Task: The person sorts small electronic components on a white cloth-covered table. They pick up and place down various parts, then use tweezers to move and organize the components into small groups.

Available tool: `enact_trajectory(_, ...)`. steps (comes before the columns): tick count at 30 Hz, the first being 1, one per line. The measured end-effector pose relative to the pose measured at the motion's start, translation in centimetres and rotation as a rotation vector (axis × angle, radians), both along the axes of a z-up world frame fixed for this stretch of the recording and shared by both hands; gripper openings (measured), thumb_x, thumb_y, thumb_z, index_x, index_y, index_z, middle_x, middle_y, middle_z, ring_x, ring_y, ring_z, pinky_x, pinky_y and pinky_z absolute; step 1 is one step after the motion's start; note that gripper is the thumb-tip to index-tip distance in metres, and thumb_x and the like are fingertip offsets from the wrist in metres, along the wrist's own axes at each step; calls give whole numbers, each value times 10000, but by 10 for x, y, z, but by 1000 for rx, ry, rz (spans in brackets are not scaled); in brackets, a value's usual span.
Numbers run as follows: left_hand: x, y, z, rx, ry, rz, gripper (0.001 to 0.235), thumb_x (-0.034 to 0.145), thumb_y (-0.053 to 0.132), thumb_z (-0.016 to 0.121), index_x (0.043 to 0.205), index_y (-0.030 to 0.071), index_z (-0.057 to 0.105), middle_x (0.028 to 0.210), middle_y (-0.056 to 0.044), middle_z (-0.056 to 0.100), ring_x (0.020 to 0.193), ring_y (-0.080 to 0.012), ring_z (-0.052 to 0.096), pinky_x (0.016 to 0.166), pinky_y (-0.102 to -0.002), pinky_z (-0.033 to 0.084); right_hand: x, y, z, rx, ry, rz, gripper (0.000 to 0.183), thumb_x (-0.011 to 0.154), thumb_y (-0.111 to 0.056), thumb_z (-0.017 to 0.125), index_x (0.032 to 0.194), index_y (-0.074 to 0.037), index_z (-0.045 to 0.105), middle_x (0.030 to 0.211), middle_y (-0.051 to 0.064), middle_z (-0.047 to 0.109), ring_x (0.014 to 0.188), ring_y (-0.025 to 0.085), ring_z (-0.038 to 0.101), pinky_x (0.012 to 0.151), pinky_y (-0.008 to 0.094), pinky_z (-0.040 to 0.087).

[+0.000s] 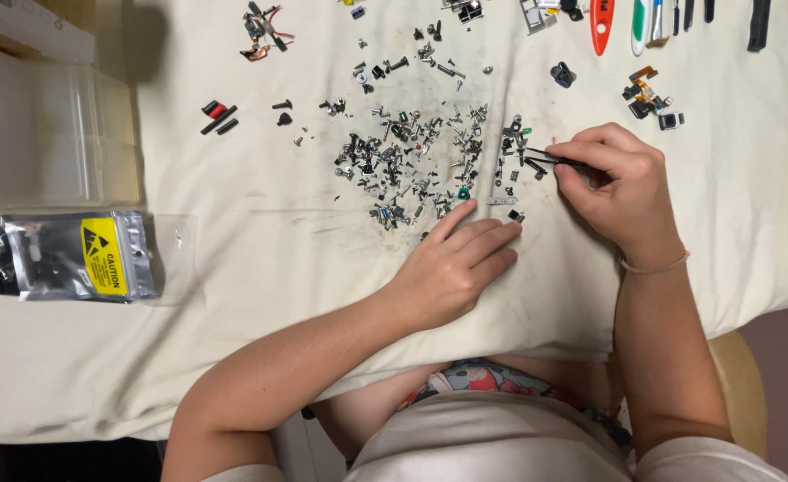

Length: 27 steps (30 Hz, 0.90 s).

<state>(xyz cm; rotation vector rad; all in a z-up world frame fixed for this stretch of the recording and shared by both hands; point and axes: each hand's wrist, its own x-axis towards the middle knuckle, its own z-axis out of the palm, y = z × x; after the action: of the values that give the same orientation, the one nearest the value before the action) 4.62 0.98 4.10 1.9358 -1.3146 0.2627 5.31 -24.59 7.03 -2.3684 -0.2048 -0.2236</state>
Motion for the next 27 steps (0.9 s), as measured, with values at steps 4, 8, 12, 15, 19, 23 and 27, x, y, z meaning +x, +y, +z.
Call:
enact_trajectory(4,-3,0,2,8,29,-156,173,1046,41,545,1049,-36,700,1229,-188,687,1096,-336,659,1161,-551,406,1,3,-3,-62,-26,-4,205,984,86,703,1138,-13,796,1064,112,670,720,160,554,668,267,465)
enact_trajectory(8,-7,1,-1,183,-24,-239,283,1002,226,591,1203,38,661,1409,-155,614,1297,-304,582,1178,-475,393,2,4,-4,-118,-45,2,175,997,78,709,1112,-13,803,1053,102,690,675,159,541,664,275,461)
enact_trajectory(12,-13,0,-10,365,-16,-233,712,981,510,600,1521,60,485,1634,-151,409,1524,-289,405,1274,-457,286,2,5,0,-42,-1,5,165,1008,91,696,1122,13,789,1062,122,691,633,141,493,618,254,413)
enact_trajectory(15,-15,2,-12,387,-13,-207,784,989,585,578,1579,97,406,1674,-139,336,1561,-294,358,1297,-473,272,2,3,2,45,64,-11,151,1016,75,687,1125,18,775,1068,138,690,712,141,534,636,240,419)
enact_trajectory(19,-17,2,-10,365,5,-167,803,1000,609,539,1588,84,381,1675,-153,335,1572,-304,342,1302,-485,274,2,4,5,92,87,-33,135,1025,55,679,1118,14,769,1069,150,707,834,159,611,664,231,455)
enact_trajectory(23,-17,6,6,458,-24,-32,998,909,841,467,1621,160,311,1700,-130,260,1587,-353,279,1318,-503,240,3,6,1,165,-8,-19,110,1025,100,689,1120,79,741,1095,215,711,1020,283,673,939,347,530)
enact_trajectory(27,-24,8,10,591,-93,109,1250,684,1132,423,1647,353,253,1729,-10,207,1600,-391,143,1313,-542,149,11,12,3,231,-97,-102,110,1052,142,693,1159,133,720,1108,243,683,1050,311,655,929,354,531)
